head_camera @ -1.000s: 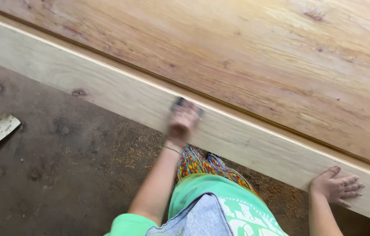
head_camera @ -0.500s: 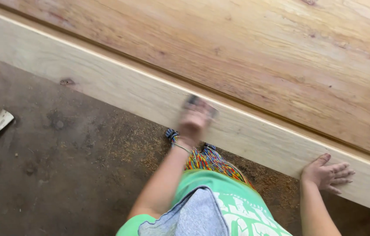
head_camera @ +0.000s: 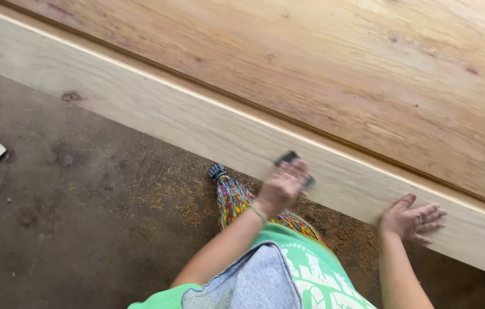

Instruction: Sand the surface and inner grooves of a wooden door frame using sandpaper.

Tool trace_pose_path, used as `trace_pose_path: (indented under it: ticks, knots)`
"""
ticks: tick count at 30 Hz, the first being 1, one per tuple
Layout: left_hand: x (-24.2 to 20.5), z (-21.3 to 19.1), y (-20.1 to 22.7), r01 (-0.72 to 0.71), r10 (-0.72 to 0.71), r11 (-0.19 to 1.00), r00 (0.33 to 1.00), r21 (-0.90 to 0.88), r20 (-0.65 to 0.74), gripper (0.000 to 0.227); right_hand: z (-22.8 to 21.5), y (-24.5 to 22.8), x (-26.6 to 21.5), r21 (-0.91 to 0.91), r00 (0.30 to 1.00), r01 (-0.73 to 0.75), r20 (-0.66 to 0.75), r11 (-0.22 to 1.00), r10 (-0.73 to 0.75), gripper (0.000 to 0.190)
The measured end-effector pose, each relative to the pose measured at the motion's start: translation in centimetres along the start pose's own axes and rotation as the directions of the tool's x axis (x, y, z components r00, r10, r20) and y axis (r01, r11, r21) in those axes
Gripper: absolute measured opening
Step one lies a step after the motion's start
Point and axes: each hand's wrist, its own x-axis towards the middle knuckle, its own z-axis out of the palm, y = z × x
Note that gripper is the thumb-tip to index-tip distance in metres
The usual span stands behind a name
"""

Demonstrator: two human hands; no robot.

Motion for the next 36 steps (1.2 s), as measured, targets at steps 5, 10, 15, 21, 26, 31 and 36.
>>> trace_pose_path:
  ticks: [5,10,15,21,26,31,36]
  knots:
    - [-6.7,-10.3,-15.4,0.517,-0.410,0.821,0.830,0.242,-0.379,0.068,-0.3,0.0,-0.3,-0.023,1.000,-0.016,0.007,1.000,0.016,0.095]
    - [-5.4,-7.4,-12.0,0.645,-0.524,0.739,0.731,0.193,-0.437,0.048,-0.3,0.1,0.0,0.008,1.000,-0.017,-0.008,1.000,0.017,0.095]
    - [-5.4,-4.9,-5.8,0.375,-0.327,0.916,0.905,0.145,-0.273,0.050,-0.7,-0.3,-0.5,0.012,1.000,0.003,-0.009,1.000,-0.003,0.098]
    - [-10.0,-15.6,-20.6,0.445,-0.387,0.895,0.789,0.010,-0.477,0.020,-1.4,-1.4,-1.8,-0.027,1.000,0.001,-0.023,1.000,-0.002,0.096]
    - [-10.8,-16.7,-26.3,0.747,-0.645,0.639,0.651,0.185,-0.401,0.049,0.4,-1.5,-1.7,-0.032,0.997,-0.051,-0.051,0.998,0.049,0.098]
    - [-11.3,-9.8,-18.4,0.428,-0.375,0.867,0.897,0.254,-0.232,0.046,3.3,-4.4,-7.9,0.012,0.989,-0.141,-0.040,0.990,0.141,0.083]
    - [-14.9,-15.2,-30.1,-0.032,-0.324,-0.254,0.944,0.967,-0.054,0.045,6.5,-8.0,-11.3,0.029,0.990,-0.140,-0.028,0.990,0.141,0.086]
